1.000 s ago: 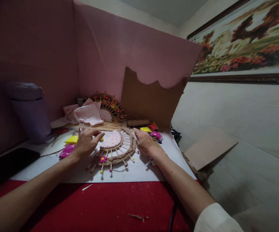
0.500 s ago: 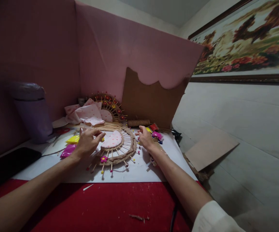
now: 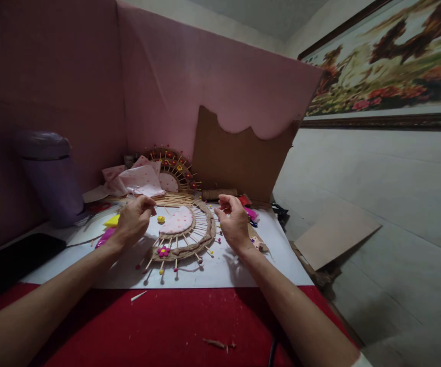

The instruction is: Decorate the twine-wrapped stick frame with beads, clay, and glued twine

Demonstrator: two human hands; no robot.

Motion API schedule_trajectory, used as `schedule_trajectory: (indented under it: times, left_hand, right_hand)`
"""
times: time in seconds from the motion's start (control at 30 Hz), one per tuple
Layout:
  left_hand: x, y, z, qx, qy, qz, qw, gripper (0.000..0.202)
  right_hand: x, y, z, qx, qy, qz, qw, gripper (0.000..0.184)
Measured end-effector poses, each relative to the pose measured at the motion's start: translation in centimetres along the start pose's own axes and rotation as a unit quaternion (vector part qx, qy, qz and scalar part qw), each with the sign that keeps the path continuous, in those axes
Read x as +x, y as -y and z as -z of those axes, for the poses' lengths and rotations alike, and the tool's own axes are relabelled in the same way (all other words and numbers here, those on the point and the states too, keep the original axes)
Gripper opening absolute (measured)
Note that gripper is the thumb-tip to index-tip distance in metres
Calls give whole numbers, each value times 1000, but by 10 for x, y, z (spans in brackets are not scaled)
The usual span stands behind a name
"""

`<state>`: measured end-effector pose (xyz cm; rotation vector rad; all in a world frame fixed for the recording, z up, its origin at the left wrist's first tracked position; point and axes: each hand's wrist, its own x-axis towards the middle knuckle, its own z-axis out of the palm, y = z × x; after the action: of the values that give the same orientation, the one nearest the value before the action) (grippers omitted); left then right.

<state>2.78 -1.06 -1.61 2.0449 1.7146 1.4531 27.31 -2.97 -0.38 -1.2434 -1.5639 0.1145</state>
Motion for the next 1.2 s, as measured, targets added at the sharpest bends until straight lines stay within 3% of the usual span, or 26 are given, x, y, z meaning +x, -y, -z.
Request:
schedule_trajectory:
  times: [0.17, 0.43, 0.83, 1.03, 1.2]
  left_hand:
    - [5, 6, 6, 25, -14, 25, 999, 23]
    - [9, 18, 1, 81, 18, -12, 997, 24]
    - [3, 16, -14, 133, 147, -155, 968, 20]
    - [7, 17, -18, 106, 132, -132, 977, 17]
    - [8, 15, -14, 9, 96, -79, 992, 15]
  right_hand:
    - [-30, 21, -4, 71, 5, 46, 996, 6]
    - [-60, 27, 14, -5, 34, 192, 981, 10]
    - [-65, 23, 9, -15, 41, 143, 989, 20]
    - [-66, 24, 8, -3, 42, 151, 988, 24]
    - [-66, 24, 8, 14, 38, 145, 989, 26]
